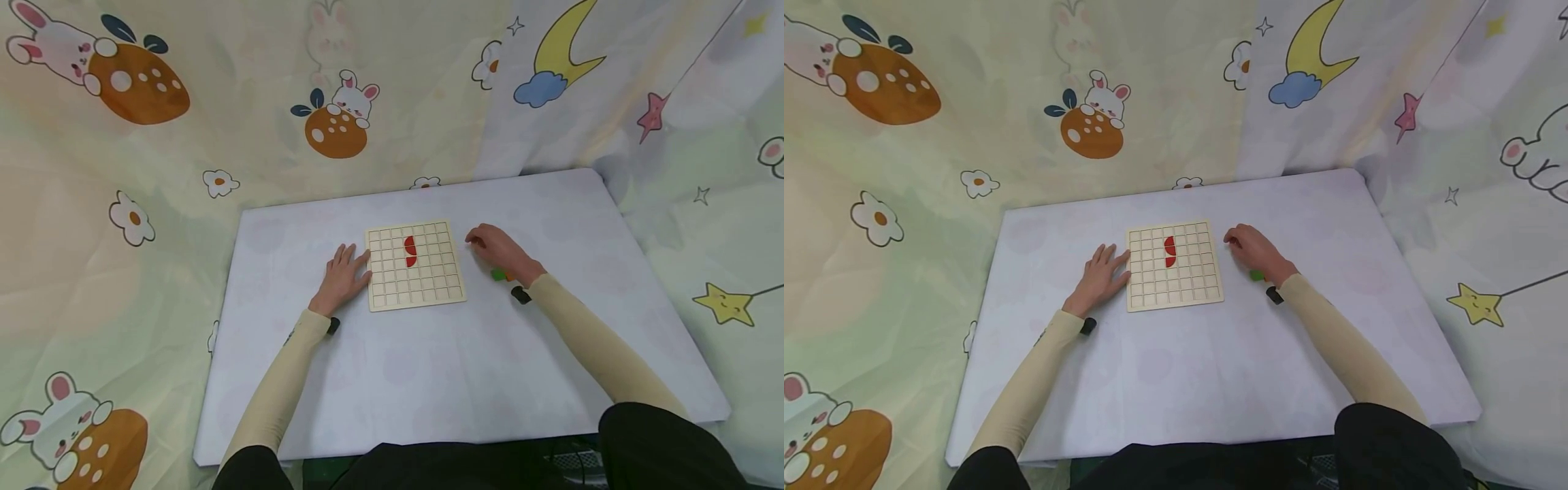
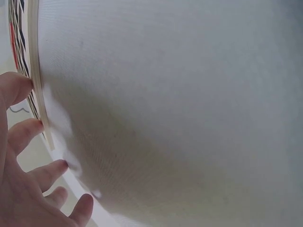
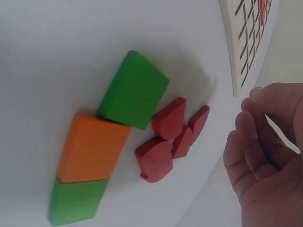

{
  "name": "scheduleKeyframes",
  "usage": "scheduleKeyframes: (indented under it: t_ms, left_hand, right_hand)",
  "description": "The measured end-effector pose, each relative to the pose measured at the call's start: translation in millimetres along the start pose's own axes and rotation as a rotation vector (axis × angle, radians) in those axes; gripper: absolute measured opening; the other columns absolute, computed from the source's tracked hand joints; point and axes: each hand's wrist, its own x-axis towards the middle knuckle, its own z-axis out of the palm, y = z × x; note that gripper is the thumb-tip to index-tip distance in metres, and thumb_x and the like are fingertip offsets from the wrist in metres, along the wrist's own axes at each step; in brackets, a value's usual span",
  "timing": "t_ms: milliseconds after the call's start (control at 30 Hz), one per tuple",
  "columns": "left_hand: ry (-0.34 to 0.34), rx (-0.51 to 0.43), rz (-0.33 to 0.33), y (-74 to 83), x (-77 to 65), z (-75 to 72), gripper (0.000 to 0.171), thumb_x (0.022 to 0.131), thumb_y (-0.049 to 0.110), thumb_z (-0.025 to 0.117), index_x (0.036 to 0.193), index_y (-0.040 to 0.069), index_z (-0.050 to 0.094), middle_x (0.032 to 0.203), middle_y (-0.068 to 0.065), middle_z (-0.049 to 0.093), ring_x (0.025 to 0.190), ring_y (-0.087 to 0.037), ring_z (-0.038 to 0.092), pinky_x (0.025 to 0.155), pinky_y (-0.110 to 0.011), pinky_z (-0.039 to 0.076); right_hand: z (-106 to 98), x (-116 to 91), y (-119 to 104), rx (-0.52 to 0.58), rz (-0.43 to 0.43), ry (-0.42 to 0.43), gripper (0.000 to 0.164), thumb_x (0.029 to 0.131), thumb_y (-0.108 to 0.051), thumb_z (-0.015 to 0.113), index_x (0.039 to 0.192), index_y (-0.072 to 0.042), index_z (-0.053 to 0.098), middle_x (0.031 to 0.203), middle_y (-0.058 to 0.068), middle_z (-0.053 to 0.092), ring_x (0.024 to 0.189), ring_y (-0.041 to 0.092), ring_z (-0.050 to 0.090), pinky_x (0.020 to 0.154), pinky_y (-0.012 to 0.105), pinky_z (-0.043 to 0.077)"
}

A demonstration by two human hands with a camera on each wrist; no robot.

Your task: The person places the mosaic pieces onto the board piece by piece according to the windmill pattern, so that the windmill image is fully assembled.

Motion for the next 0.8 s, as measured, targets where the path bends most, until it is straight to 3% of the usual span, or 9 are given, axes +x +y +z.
scheduleKeyframes:
  t_ms: [100, 300, 633, 800]
  left_hand:
    - [0.002, 0.000, 0.003, -0.3, 0.4, -0.5, 0.056, 0.100, 0.043, 0.049, 0.151, 0.020, 0.040, 0.158, -0.016, 0.020, 0.146, -0.035, 0.003, 0.110, -0.055, 0.018]
    - [0.000, 0.014, 0.011, 1.1, 0.5, -0.8, 0.057, 0.100, 0.044, 0.048, 0.151, 0.018, 0.040, 0.158, -0.016, 0.021, 0.146, -0.036, 0.005, 0.109, -0.056, 0.019]
    - [0.009, 0.003, 0.016, 0.7, -1.2, -1.0, 0.056, 0.101, 0.042, 0.048, 0.150, 0.018, 0.040, 0.158, -0.016, 0.022, 0.146, -0.035, 0.005, 0.109, -0.056, 0.019]
    - [-0.001, 0.009, 0.015, 0.8, -0.2, -0.9, 0.057, 0.101, 0.044, 0.046, 0.151, 0.019, 0.038, 0.158, -0.015, 0.021, 0.146, -0.035, 0.004, 0.109, -0.055, 0.019]
  right_hand:
    - [-1.0, -4.0, 5.8, -0.001, 0.011, 0.003, 0.020, 0.097, -0.006, 0.055, 0.111, 0.001, 0.067, 0.095, 0.009, 0.060, 0.085, 0.024, 0.052, 0.082, 0.040, 0.045]
    - [-6.8, -10.0, 17.6, 0.016, 0.113, 0.005, 0.021, 0.098, -0.009, 0.057, 0.114, 0.001, 0.064, 0.104, 0.013, 0.056, 0.091, 0.027, 0.053, 0.083, 0.042, 0.046]
    - [-6.4, -12.8, 24.7, -0.119, 0.203, -0.049, 0.033, 0.094, -0.019, 0.064, 0.120, 0.000, 0.060, 0.109, 0.018, 0.053, 0.096, 0.034, 0.046, 0.083, 0.045, 0.044]
    - [-0.4, -11.1, 26.3, -0.218, 0.198, -0.008, 0.034, 0.092, -0.022, 0.067, 0.117, 0.000, 0.061, 0.106, 0.018, 0.054, 0.094, 0.036, 0.047, 0.082, 0.050, 0.040]
